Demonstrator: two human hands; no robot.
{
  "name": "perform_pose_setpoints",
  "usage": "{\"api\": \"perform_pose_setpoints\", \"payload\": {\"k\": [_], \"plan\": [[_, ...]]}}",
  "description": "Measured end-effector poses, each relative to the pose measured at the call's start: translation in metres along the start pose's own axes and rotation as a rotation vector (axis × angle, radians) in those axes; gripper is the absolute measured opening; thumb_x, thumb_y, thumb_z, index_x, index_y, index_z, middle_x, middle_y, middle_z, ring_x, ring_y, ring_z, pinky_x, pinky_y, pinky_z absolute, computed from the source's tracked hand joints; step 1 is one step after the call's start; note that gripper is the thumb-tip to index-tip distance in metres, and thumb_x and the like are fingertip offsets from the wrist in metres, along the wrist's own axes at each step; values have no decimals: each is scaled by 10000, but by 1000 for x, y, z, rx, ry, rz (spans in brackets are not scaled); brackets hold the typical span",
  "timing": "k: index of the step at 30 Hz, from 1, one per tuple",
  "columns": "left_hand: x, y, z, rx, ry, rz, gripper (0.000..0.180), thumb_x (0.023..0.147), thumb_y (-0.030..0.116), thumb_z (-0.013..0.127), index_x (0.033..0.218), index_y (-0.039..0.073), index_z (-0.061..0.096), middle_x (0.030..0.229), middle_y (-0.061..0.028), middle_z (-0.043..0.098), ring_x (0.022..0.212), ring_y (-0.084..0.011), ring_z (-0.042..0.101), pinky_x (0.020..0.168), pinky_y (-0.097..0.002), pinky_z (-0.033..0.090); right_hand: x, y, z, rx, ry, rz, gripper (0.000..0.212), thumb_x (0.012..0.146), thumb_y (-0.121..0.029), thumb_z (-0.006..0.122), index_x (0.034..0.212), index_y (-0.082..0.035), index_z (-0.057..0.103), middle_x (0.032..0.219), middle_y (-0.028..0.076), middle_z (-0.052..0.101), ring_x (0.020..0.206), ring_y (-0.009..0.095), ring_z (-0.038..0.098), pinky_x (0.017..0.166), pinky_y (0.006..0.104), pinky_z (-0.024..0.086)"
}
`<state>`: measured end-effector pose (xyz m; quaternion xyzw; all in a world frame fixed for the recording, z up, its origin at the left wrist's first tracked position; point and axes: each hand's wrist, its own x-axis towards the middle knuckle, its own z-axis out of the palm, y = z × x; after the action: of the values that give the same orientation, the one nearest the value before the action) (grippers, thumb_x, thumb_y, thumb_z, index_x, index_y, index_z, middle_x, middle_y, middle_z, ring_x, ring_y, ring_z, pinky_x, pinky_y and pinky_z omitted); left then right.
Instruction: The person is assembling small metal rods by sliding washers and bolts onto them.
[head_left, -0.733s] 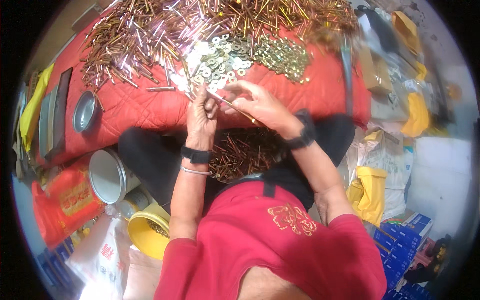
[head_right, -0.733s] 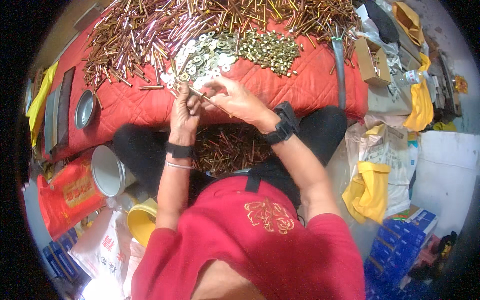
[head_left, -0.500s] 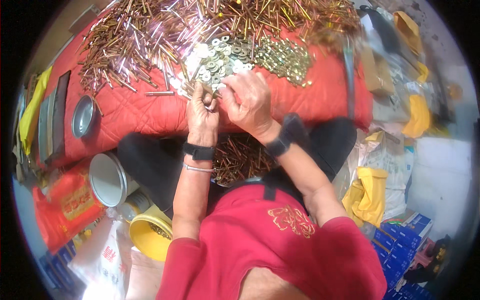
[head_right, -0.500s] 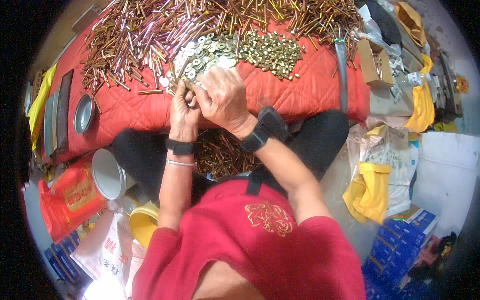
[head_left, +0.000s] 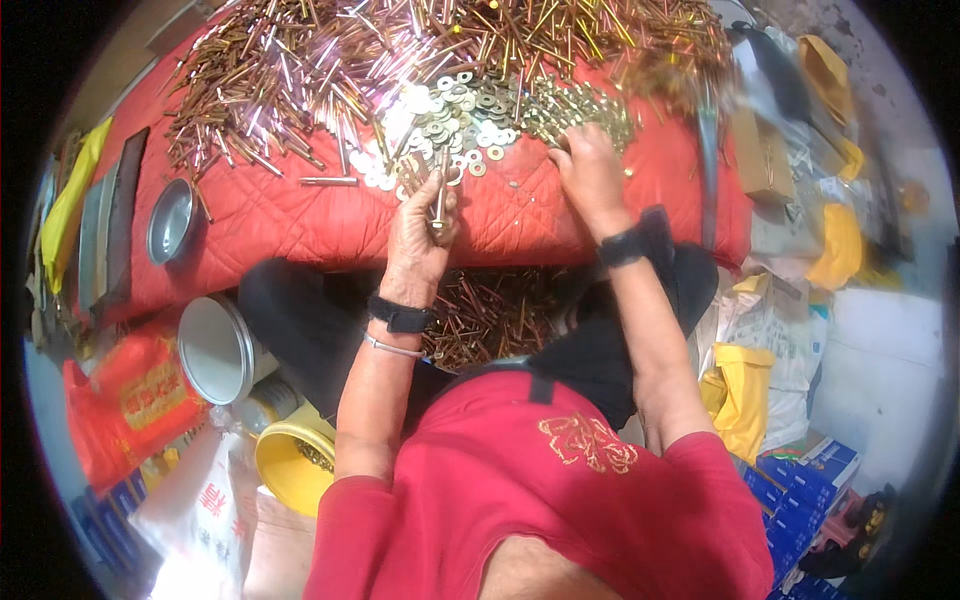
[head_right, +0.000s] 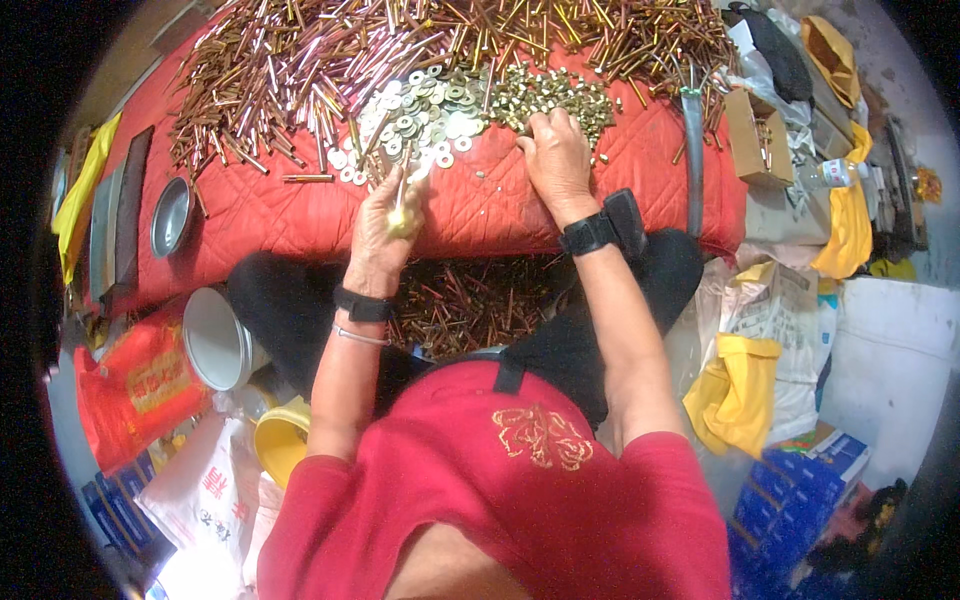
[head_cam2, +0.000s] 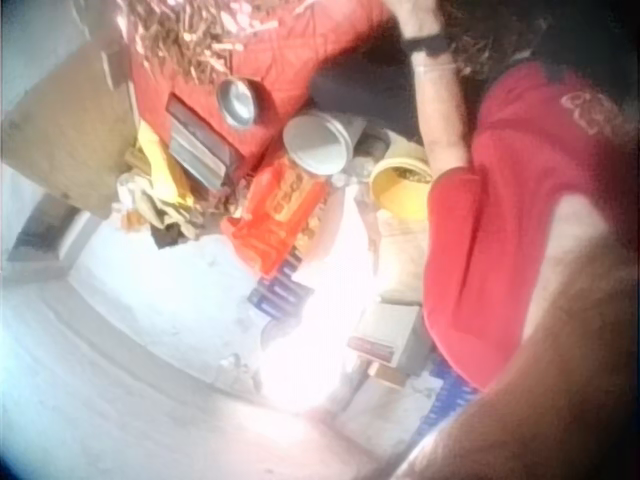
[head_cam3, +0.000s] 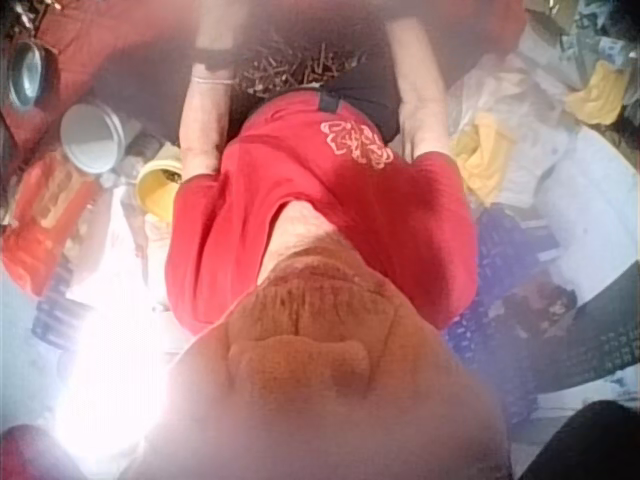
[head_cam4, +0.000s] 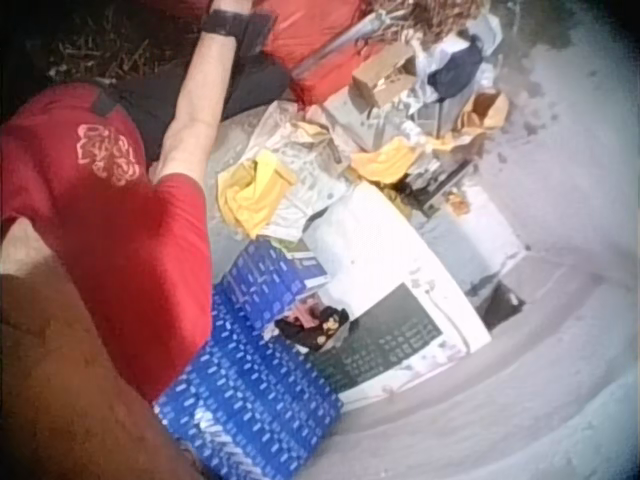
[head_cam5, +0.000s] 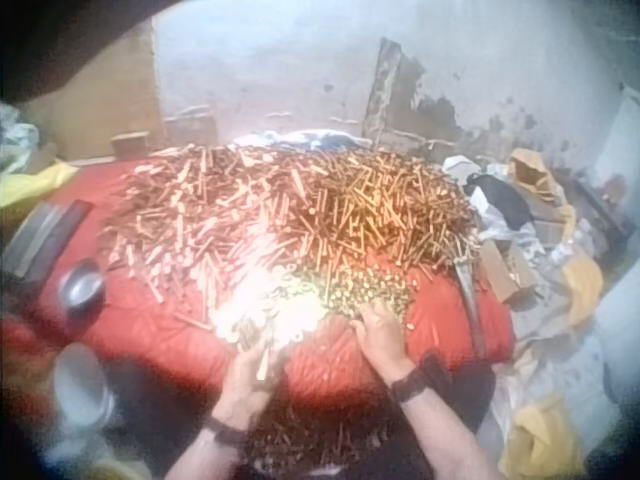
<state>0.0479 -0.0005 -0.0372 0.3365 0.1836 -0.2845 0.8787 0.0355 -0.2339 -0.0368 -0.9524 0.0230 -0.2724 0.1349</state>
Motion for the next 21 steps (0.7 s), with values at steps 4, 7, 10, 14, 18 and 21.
{"api": "perform_pose_setpoints", "payload": {"k": [4,7,10,14,18,21], "plan": [[-13,-3,-3,115,-116,11,269,951,249,539,1071,13,588,601,38,488,468,-47,401,395,-184,266,5,2,6,-109,-44,-86,148,744,-126,679,838,-66,581,892,109,541,885,316,537,759,422,461],[-22,-7,-2,188,-107,54,275,944,247,545,1042,-7,586,569,50,430,442,-43,354,387,-191,247,10,1,7,-172,-52,-179,96,769,-129,608,853,-93,579,915,100,533,890,303,528,758,415,447],[-25,-11,-3,186,-105,53,273,934,248,565,1017,-11,589,559,52,421,429,-40,342,383,-189,242,13,-2,5,-245,-72,-272,93,754,-111,593,846,-104,584,896,100,533,884,294,533,742,407,445],[-30,-18,3,189,-78,41,271,923,268,590,979,3,602,557,53,426,424,-37,342,384,-188,244,17,1,8,-126,-57,-292,83,717,-59,602,793,-86,580,829,90,538,858,276,558,733,409,451],[-38,-16,0,217,-105,43,239,903,251,615,934,15,623,551,65,418,420,-27,325,383,-187,228,13,-12,-13,357,-198,4,123,721,-6,623,829,-54,592,844,70,593,819,212,599,732,359,481],[-42,-16,-5,256,-192,58,186,878,215,643,879,30,639,553,78,403,423,-17,304,381,-185,196,-4,-46,-39,1036,-342,288,119,796,-23,627,913,-44,621,871,34,643,803,104,608,717,267,492]]}}
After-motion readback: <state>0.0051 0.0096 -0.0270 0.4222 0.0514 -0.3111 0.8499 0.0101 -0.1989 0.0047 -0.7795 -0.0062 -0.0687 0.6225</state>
